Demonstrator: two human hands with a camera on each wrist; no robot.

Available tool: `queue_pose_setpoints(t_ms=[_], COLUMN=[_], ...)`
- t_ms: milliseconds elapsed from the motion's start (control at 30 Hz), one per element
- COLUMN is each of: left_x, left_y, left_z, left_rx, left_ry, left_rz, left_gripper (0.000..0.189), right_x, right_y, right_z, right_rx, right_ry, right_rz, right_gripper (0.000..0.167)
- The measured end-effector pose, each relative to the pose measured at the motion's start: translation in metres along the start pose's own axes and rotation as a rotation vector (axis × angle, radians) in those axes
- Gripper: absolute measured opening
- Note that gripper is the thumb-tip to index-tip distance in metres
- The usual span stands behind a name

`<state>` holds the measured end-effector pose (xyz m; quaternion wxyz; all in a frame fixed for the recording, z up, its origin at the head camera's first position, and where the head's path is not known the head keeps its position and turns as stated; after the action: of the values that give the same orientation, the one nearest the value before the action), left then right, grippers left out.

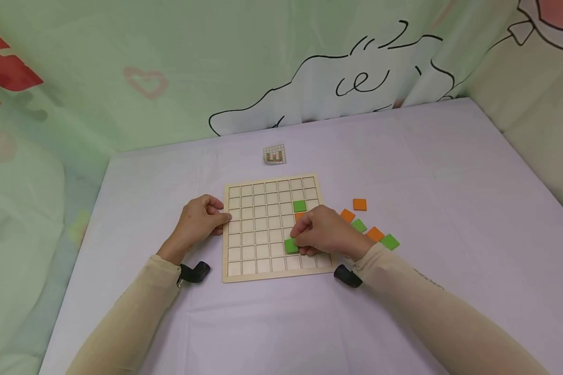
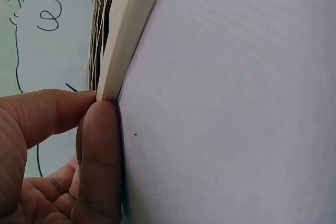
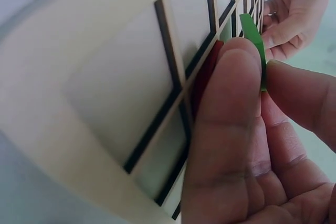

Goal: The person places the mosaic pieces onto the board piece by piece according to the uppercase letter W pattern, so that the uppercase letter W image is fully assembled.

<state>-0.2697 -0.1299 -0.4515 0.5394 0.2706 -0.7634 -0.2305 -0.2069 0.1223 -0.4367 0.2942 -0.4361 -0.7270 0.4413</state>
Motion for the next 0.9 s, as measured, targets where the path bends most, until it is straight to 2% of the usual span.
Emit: queue_pose_setpoints(t_ms=[400,900], left_x=[0.0004,0.0000], left_y=[0.0001,0.0005], left_z=[0.0002,0.0002], left_rx=[-0.003,0.005], left_ry=[0.002,-0.002], left_rz=[0.000,-0.005], left_gripper=[0.027,0.028], right_x=[-0.0003,-0.0009], right_y=[-0.0009,-0.0003], right_z=[0.0001,-0.0004], right_rx=[0.003,0.001], right_ry=[0.022,0.025], right_rz=[-0.056,-0.062], right_gripper=[0.009,0.007])
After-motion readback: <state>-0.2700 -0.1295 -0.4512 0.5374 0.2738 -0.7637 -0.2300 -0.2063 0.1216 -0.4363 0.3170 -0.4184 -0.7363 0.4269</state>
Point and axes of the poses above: each hand's wrist, its own z-axis towards the middle knuckle, its own x-axis out of the back of the hand, y = z × x, the point moved 10 cm from there along z, towards the middle knuckle, and after that the axes turned 15 degrees about z, right-handed, at the moved point
